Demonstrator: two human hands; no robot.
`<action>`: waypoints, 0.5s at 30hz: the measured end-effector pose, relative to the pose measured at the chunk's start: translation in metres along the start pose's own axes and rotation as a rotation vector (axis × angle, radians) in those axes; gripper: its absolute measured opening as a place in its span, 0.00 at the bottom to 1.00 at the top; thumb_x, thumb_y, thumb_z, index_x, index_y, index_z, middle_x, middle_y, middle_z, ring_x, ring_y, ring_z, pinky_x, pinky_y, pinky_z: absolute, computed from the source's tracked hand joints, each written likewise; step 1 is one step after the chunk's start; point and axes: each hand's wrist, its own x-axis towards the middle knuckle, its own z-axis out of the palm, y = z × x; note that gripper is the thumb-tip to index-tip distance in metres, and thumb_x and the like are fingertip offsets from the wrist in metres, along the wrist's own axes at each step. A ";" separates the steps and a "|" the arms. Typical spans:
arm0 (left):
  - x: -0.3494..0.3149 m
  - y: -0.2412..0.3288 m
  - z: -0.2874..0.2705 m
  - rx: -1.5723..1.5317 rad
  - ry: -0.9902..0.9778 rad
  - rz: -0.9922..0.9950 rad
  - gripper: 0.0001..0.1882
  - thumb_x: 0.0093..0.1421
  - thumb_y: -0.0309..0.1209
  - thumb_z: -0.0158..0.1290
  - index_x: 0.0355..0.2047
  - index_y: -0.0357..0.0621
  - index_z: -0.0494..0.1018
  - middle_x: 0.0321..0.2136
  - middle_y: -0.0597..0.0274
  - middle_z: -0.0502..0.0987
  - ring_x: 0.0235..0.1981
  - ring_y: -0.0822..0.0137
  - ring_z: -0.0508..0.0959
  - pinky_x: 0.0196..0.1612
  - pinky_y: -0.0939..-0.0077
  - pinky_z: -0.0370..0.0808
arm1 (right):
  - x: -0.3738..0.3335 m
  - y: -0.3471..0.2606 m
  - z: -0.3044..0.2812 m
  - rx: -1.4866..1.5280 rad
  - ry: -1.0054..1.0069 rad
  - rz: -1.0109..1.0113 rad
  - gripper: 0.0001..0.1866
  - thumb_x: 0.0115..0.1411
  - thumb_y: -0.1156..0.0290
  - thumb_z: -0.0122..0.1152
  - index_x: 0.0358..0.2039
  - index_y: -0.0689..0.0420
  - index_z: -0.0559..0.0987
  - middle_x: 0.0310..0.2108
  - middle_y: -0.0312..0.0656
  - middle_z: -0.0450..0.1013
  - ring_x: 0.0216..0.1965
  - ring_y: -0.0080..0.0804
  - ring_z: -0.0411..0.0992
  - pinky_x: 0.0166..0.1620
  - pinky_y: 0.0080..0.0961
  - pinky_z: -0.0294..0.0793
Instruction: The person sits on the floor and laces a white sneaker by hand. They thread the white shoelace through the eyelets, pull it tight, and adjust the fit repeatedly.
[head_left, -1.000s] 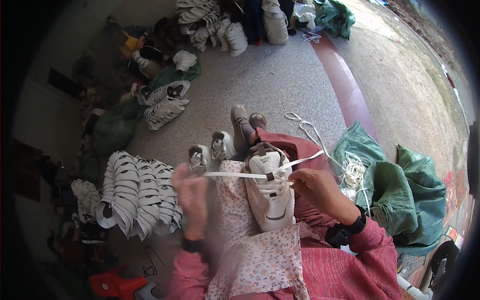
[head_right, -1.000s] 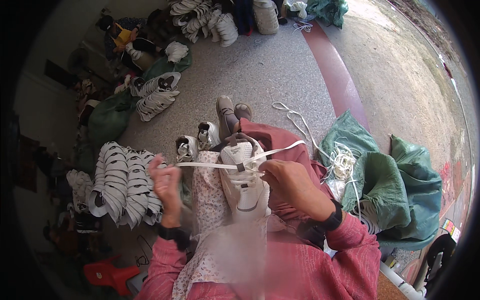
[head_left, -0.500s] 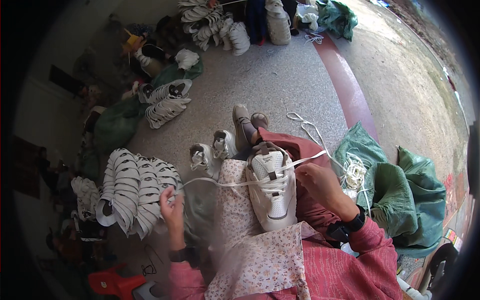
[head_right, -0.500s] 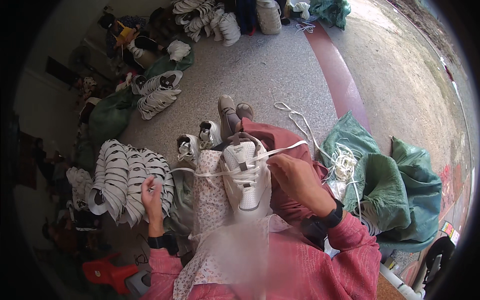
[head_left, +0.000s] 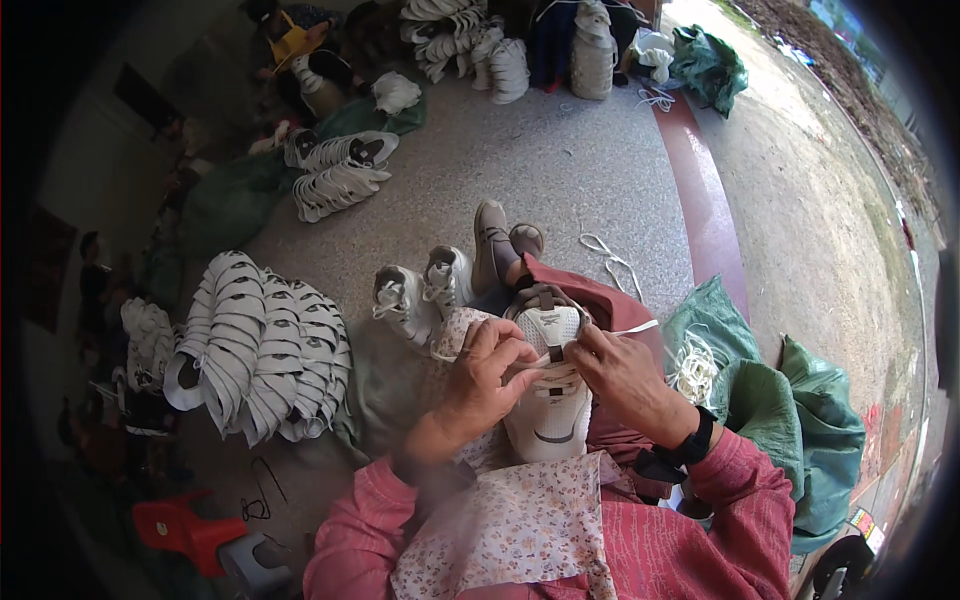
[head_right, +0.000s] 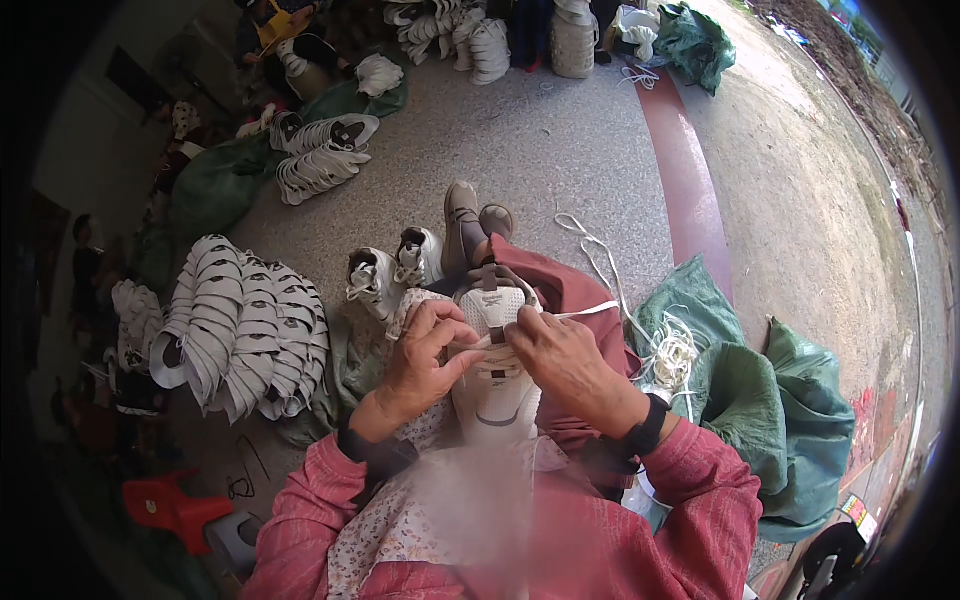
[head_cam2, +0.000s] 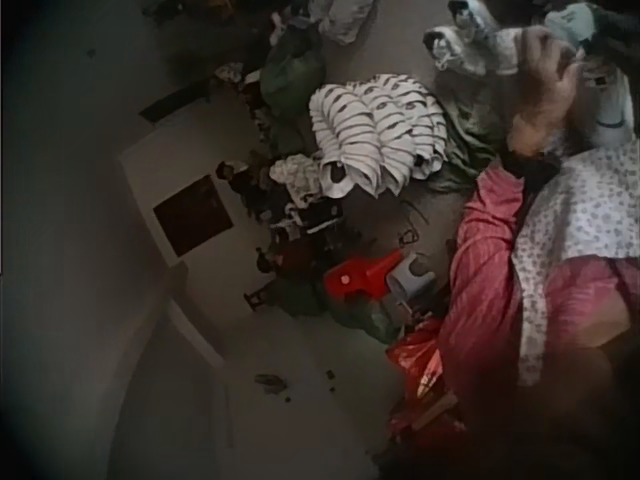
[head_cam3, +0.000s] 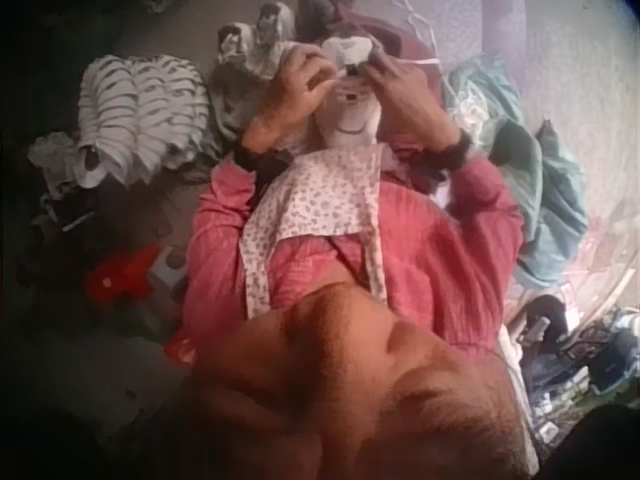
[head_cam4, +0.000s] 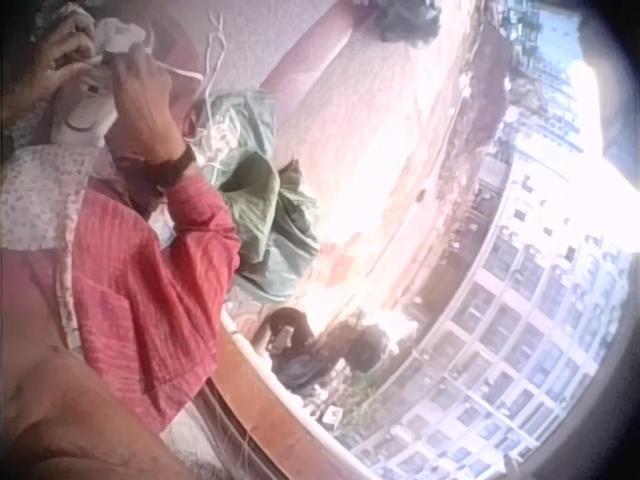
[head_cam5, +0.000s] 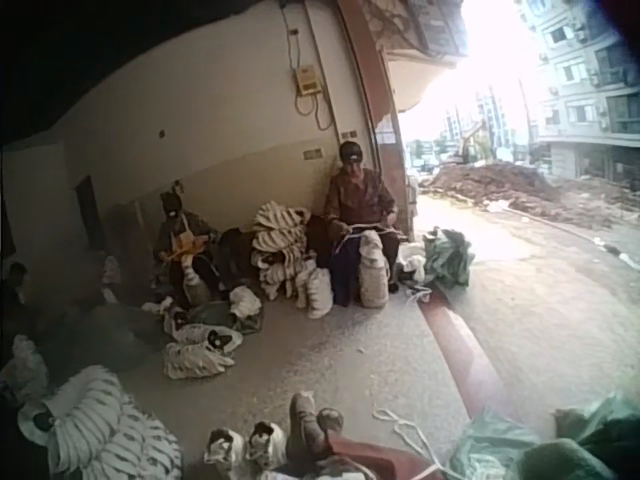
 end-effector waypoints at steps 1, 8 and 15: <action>0.001 0.000 0.001 -0.006 -0.023 -0.018 0.10 0.54 0.26 0.65 0.35 0.41 0.77 0.42 0.59 0.72 0.46 0.58 0.73 0.47 0.66 0.72 | 0.002 0.000 -0.002 0.122 -0.042 0.070 0.14 0.56 0.78 0.58 0.44 0.58 0.74 0.39 0.43 0.67 0.38 0.40 0.74 0.39 0.34 0.75; 0.002 -0.001 -0.001 -0.140 -0.023 -0.052 0.11 0.56 0.24 0.62 0.37 0.38 0.72 0.37 0.57 0.72 0.37 0.59 0.75 0.40 0.69 0.75 | 0.007 0.027 -0.002 0.741 -0.095 0.087 0.04 0.63 0.78 0.56 0.39 0.61 0.75 0.37 0.46 0.64 0.42 0.44 0.68 0.43 0.35 0.70; 0.001 0.017 -0.004 0.204 0.024 0.056 0.12 0.57 0.27 0.62 0.39 0.43 0.73 0.30 0.60 0.74 0.30 0.58 0.78 0.34 0.69 0.77 | 0.010 0.013 -0.003 0.573 -0.069 0.188 0.06 0.66 0.72 0.54 0.38 0.61 0.73 0.39 0.50 0.63 0.38 0.51 0.71 0.40 0.42 0.71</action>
